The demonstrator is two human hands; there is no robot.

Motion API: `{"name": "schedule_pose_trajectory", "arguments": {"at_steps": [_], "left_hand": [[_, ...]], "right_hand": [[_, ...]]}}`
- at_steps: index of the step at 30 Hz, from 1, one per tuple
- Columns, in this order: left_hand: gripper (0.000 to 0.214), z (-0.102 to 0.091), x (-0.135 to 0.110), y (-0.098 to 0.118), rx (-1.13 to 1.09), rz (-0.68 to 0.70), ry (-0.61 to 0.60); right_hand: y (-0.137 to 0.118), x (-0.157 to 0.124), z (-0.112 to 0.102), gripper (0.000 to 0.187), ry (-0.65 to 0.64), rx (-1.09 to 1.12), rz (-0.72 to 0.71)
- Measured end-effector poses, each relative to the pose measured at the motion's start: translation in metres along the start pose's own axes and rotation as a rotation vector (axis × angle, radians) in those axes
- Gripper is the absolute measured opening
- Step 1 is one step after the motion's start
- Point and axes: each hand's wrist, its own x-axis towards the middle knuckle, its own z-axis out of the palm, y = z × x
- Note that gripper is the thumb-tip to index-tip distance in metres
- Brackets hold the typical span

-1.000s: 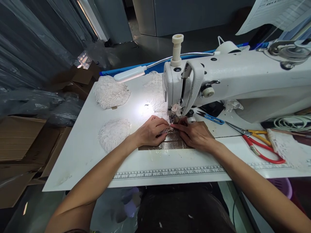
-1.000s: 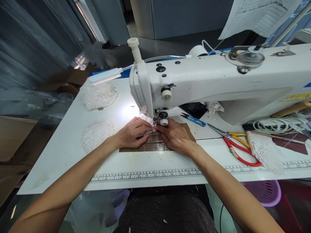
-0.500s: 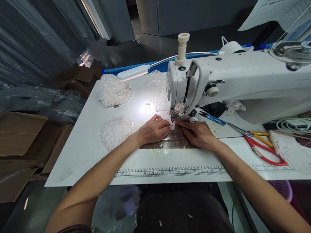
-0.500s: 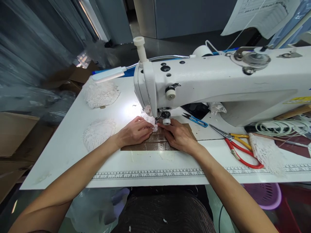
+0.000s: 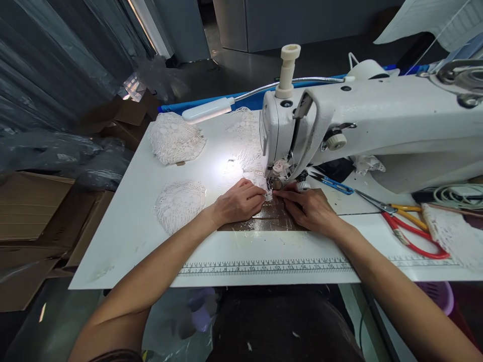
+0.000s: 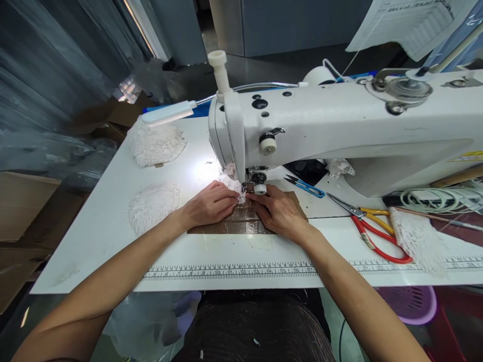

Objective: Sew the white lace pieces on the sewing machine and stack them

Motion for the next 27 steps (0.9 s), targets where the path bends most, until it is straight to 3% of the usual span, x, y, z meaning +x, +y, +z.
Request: {"name": "schedule_pose_trajectory", "arguments": {"at_steps": [10, 27], "left_hand": [[0.009, -0.0006, 0.0004, -0.0003, -0.005, 0.012, 0.009], [0.016, -0.0028, 0.0005, 0.0043, -0.018, -0.025, -0.061]], "right_hand": [[-0.0017, 0.0016, -0.0007, 0.036, -0.038, -0.021, -0.077], [-0.0017, 0.0006, -0.002, 0.037, -0.074, 0.012, -0.065]]}}
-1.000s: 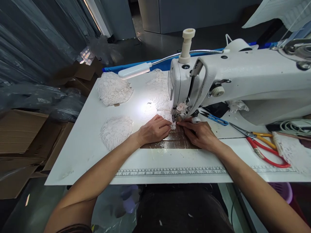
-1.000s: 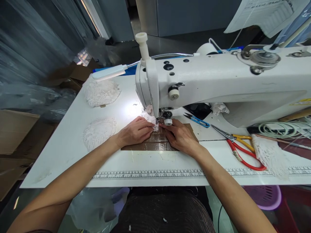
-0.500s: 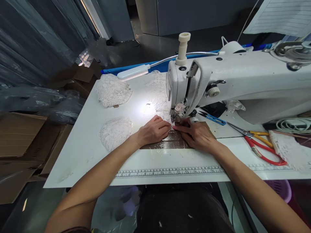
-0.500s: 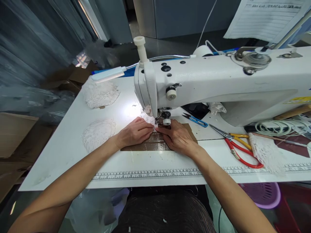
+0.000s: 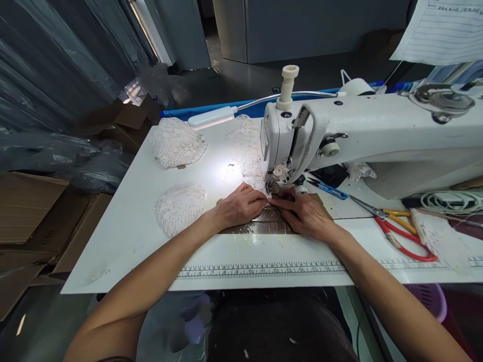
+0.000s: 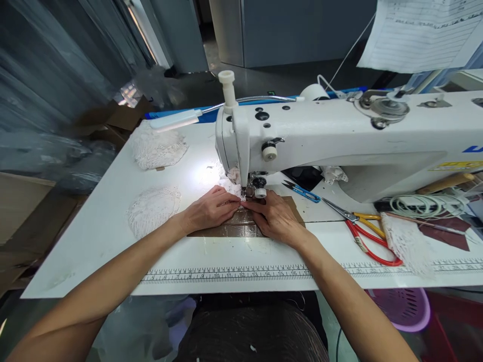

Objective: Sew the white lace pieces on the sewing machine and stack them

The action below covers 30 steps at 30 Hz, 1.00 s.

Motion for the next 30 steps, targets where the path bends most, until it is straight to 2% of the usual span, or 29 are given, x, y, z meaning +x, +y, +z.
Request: {"name": "schedule_pose_trajectory", "arguments": {"at_steps": [13, 21, 30], "left_hand": [[0.015, -0.007, 0.003, 0.003, 0.016, -0.015, 0.02], [0.016, -0.004, 0.002, 0.003, 0.04, -0.036, 0.021], [0.024, -0.005, 0.0, -0.002, 0.031, -0.087, -0.063]], "right_hand": [[-0.005, 0.0, 0.002, 0.039, 0.01, -0.047, -0.004], [-0.016, 0.003, 0.0, 0.04, 0.018, -0.154, 0.018], [-0.021, 0.009, 0.002, 0.038, -0.025, -0.278, 0.058]]}}
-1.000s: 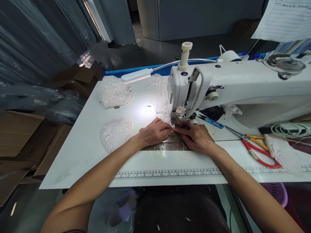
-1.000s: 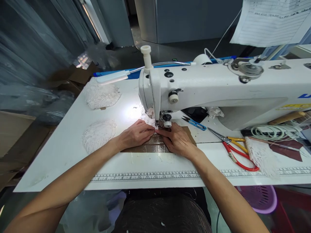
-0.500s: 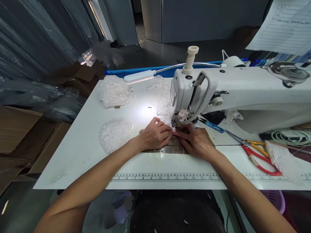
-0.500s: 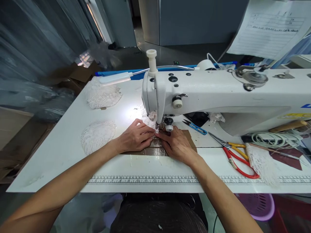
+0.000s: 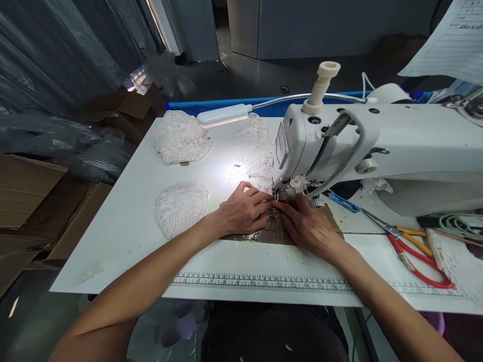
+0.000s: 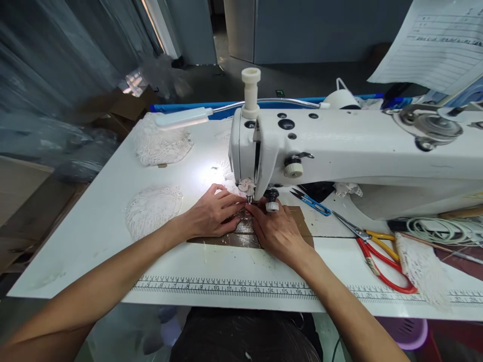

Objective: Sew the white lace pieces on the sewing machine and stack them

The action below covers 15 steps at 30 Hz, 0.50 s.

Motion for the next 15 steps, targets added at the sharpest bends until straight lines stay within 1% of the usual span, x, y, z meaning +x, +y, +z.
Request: {"name": "schedule_pose_trajectory", "arguments": {"at_steps": [4, 9, 12, 15], "left_hand": [[0.026, -0.001, 0.0, -0.001, 0.006, -0.002, -0.04], [0.034, -0.004, 0.001, -0.002, 0.011, -0.027, -0.095], [0.04, -0.006, 0.002, -0.003, 0.008, -0.042, -0.126], [0.043, -0.007, 0.003, -0.004, 0.012, -0.048, -0.138]], "right_hand": [[-0.004, 0.005, 0.001, 0.038, -0.029, -0.033, 0.008], [-0.006, 0.005, -0.003, 0.037, -0.022, -0.059, 0.006], [0.003, 0.002, -0.009, 0.037, -0.043, 0.046, 0.006], [0.019, 0.002, -0.015, 0.035, -0.085, 0.259, 0.078]]}}
